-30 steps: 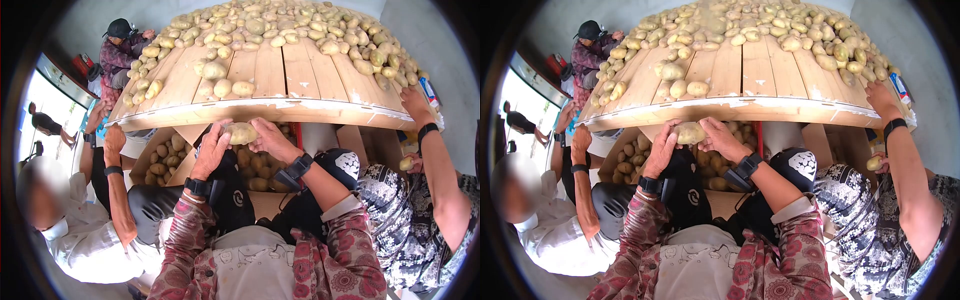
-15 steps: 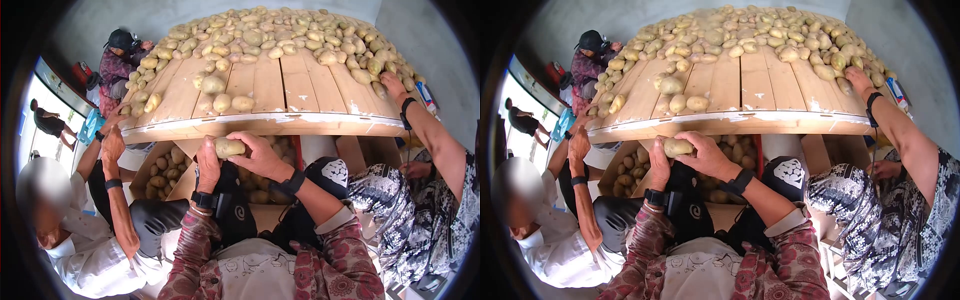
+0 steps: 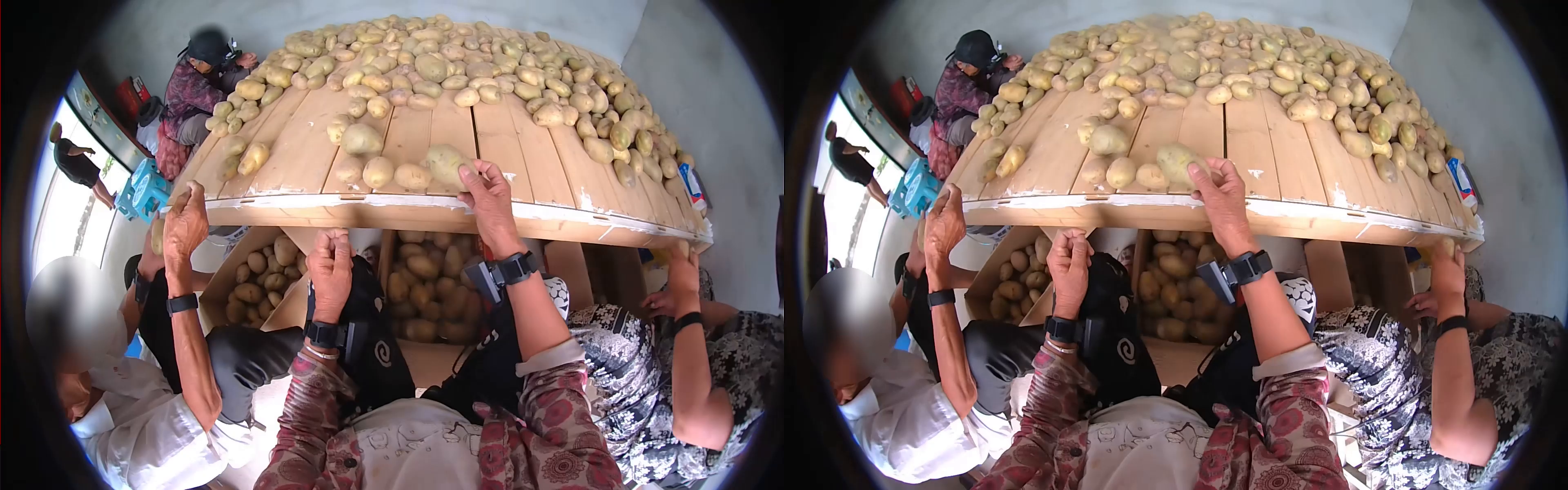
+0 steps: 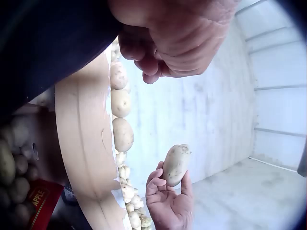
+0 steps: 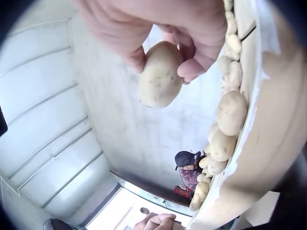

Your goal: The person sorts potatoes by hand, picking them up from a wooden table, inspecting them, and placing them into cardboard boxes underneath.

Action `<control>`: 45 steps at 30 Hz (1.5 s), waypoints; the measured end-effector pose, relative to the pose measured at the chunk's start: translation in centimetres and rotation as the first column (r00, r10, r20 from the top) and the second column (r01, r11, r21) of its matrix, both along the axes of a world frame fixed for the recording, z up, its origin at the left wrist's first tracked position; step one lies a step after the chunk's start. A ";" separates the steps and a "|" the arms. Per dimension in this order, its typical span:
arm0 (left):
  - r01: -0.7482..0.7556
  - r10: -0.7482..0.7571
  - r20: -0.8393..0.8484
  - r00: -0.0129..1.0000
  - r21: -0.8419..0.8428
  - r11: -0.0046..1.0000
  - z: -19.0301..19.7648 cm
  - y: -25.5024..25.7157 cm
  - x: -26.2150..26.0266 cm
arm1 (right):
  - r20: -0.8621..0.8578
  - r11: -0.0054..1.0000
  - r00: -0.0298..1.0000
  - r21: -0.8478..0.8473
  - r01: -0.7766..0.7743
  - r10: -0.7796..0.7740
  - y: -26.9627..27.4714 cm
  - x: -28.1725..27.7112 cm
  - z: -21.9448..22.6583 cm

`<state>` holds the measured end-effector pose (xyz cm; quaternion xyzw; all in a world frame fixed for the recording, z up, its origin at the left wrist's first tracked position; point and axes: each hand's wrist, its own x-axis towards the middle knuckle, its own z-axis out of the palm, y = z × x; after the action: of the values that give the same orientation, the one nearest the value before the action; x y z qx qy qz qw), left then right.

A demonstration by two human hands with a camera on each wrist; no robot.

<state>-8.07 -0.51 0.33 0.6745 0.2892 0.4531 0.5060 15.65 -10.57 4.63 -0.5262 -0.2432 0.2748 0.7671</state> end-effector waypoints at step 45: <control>-0.051 0.056 -0.026 0.998 0.168 0.984 -0.6 0.2 -0.1 | 0.014 0.542 0.677 -0.610 -0.578 0.736 0.4 -2.3 -5.6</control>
<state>-8.15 -0.33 -0.26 0.7136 0.2760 0.4787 0.4305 13.30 -10.21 -0.99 -0.6258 -0.4339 0.5288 0.3748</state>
